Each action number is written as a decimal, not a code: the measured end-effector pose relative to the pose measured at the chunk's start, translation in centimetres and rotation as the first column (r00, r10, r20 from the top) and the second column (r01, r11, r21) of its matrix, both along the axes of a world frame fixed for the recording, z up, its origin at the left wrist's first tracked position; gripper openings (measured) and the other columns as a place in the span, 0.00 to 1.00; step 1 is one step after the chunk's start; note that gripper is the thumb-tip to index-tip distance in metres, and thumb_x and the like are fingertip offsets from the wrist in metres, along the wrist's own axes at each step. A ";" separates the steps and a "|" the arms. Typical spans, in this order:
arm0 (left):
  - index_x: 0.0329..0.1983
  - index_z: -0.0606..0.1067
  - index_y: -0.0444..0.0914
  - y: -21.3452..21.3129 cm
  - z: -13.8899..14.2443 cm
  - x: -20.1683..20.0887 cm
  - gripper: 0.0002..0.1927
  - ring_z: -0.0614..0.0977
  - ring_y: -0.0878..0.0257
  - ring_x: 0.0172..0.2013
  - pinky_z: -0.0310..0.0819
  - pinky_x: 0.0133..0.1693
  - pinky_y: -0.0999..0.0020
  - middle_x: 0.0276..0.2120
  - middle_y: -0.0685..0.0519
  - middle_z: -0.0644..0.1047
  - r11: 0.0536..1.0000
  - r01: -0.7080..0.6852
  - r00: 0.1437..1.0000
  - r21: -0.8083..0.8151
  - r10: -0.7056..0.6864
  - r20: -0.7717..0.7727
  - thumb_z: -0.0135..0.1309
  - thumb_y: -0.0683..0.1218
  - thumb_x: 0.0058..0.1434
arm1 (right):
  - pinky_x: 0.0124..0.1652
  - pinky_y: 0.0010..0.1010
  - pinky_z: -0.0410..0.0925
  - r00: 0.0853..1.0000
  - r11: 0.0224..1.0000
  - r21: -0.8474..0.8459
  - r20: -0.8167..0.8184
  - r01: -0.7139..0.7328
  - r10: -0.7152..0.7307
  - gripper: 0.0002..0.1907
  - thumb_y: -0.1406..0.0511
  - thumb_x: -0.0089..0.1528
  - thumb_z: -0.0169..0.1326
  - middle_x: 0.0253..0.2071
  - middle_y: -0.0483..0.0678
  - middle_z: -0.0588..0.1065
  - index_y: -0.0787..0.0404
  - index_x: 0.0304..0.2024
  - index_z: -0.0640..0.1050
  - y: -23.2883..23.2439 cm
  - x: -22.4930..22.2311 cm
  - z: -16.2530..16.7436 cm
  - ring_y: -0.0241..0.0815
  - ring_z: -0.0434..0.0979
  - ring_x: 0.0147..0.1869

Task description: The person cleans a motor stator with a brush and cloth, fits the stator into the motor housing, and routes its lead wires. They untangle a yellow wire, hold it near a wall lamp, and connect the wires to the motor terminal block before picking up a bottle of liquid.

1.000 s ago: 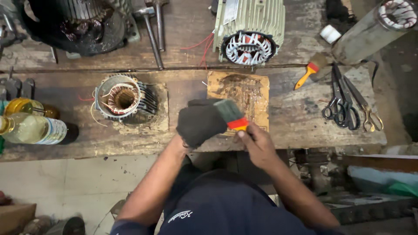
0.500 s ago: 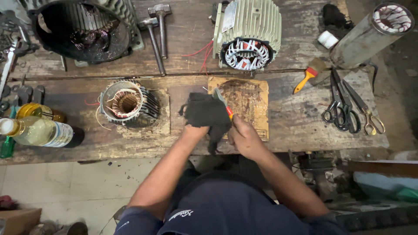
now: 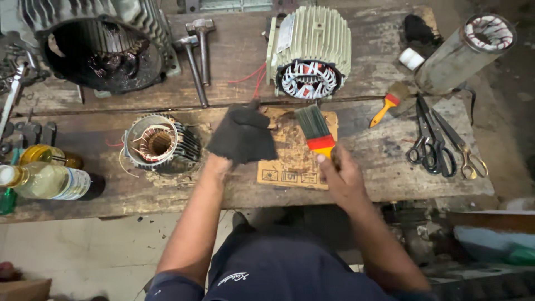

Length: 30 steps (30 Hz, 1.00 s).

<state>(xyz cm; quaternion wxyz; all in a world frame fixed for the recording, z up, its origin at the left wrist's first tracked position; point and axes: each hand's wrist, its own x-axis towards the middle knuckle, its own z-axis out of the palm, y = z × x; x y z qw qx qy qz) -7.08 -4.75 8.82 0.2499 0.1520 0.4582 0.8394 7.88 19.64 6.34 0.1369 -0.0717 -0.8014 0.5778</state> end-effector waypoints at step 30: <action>0.48 0.81 0.39 6.3 -14.0 -3.5 0.15 0.78 0.43 0.53 0.70 0.57 0.50 0.49 0.42 0.80 0.447 -0.754 0.626 -0.481 0.266 -0.733 0.51 0.40 0.59 | 0.21 0.23 0.57 0.898 0.878 -0.354 0.181 -0.322 0.402 0.20 0.55 0.73 0.45 0.19 0.39 0.64 0.62 0.36 0.74 -0.4 -3.7 -8.2 0.28 0.61 0.21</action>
